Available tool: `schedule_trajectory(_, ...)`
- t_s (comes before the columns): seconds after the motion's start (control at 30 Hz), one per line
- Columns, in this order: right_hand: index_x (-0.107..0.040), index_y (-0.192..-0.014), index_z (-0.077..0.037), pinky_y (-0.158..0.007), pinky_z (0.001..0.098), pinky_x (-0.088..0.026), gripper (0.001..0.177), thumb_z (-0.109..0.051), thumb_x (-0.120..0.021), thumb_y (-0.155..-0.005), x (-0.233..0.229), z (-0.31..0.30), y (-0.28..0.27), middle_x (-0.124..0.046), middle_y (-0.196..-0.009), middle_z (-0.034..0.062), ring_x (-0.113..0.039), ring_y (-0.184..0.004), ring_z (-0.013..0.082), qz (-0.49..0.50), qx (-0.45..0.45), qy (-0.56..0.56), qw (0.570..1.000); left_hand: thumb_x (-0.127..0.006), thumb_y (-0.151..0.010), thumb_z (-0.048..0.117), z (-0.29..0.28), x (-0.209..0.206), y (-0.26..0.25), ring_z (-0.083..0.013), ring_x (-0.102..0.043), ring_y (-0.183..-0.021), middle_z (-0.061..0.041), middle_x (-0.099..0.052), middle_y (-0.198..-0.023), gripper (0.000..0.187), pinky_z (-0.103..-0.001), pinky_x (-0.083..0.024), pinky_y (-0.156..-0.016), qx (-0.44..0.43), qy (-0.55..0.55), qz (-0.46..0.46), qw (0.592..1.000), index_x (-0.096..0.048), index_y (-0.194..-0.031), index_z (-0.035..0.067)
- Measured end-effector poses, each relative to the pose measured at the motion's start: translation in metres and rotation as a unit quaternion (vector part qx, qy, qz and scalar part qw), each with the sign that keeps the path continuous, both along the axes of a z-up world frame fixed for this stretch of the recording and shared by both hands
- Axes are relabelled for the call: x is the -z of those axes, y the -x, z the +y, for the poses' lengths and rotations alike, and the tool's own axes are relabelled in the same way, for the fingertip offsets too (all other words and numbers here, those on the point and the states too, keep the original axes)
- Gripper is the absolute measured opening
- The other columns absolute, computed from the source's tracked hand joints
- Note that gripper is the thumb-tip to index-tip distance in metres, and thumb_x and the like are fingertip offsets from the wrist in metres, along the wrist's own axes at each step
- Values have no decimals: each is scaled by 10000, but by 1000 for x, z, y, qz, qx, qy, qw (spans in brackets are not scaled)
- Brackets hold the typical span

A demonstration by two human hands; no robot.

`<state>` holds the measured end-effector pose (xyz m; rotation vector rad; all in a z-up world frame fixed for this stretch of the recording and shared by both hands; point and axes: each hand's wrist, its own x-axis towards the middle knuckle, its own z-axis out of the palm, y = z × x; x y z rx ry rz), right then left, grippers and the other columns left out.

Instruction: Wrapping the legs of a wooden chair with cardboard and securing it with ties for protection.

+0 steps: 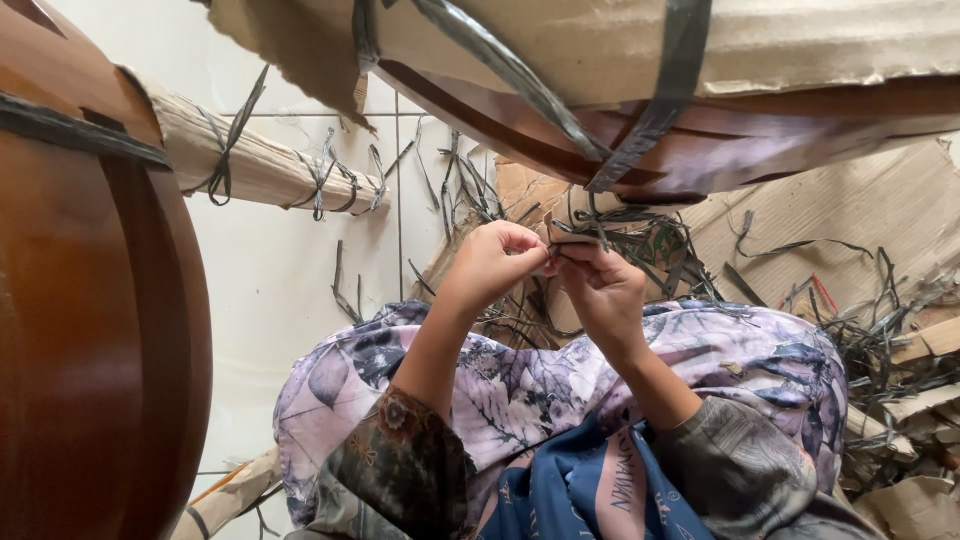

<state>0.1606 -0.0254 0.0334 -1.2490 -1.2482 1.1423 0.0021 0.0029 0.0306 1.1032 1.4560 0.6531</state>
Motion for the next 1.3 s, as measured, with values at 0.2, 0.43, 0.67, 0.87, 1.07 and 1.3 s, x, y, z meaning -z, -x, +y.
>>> schedule_trajectory(0.2, -695, -949, 75, -646, 269, -617, 94, 18, -753, -902, 4, 0, 1, -730, -776, 144, -714, -723, 121, 35, 11, 12, 999, -731, -780, 344, -6, 2, 0, -252, -737, -971, 21, -757, -1031, 167, -393, -573, -873, 39, -79, 80, 993, -811, -846, 214)
schedule_trajectory(0.43, -585, -900, 32, -648, 302, -606, 177, 138, -728, -906, 20, -1, -8, -715, -725, 170, -737, -647, 195, -39, -9, -133, 990, -775, -771, 370, -10, 16, -2, -162, -747, -913, 80, -723, -960, 149, -355, -595, -804, 5, -166, 140, 976, -781, -867, 256)
schedule_trajectory(0.67, -559, -896, 20, -651, 300, -588, 182, 150, -685, -916, 17, 0, -9, -715, -764, 161, -695, -642, 144, -28, -28, -122, 992, -779, -828, 162, -15, 7, 5, -223, -768, -861, 11, -760, -953, 104, -388, -604, -760, 61, -292, 97, 949, -784, -921, 209)
schedule_trajectory(0.87, -540, -949, 1, -594, 244, -565, 217, 129, -710, -905, 11, -2, -3, -733, -797, 180, -648, -591, 95, 42, -7, -82, 996, -785, -830, 188, -14, 20, 5, -237, -755, -849, 28, -751, -919, 104, -374, -604, -735, 93, -319, 140, 933, -768, -930, 210)
schedule_trajectory(1.07, -590, -958, 35, -549, 251, -560, 176, 135, -719, -894, 15, -1, -7, -742, -772, 186, -657, -559, 110, 17, -3, -81, 997, -792, -820, 233, -16, 29, 2, -216, -763, -803, 14, -746, -854, 123, -366, -603, -702, 109, -306, 174, 929, -743, -920, 180)
schedule_trajectory(1.3, -667, -917, -105, -536, 356, -524, 115, -10, -723, -886, 74, -5, -27, -653, -683, 83, -651, -557, 289, -194, -44, -205, 958, -730, -815, 236, -14, 20, -5, -207, -728, -717, 22, -655, -756, 82, -351, -587, -652, 51, -356, 244, 901, -671, -870, 222)
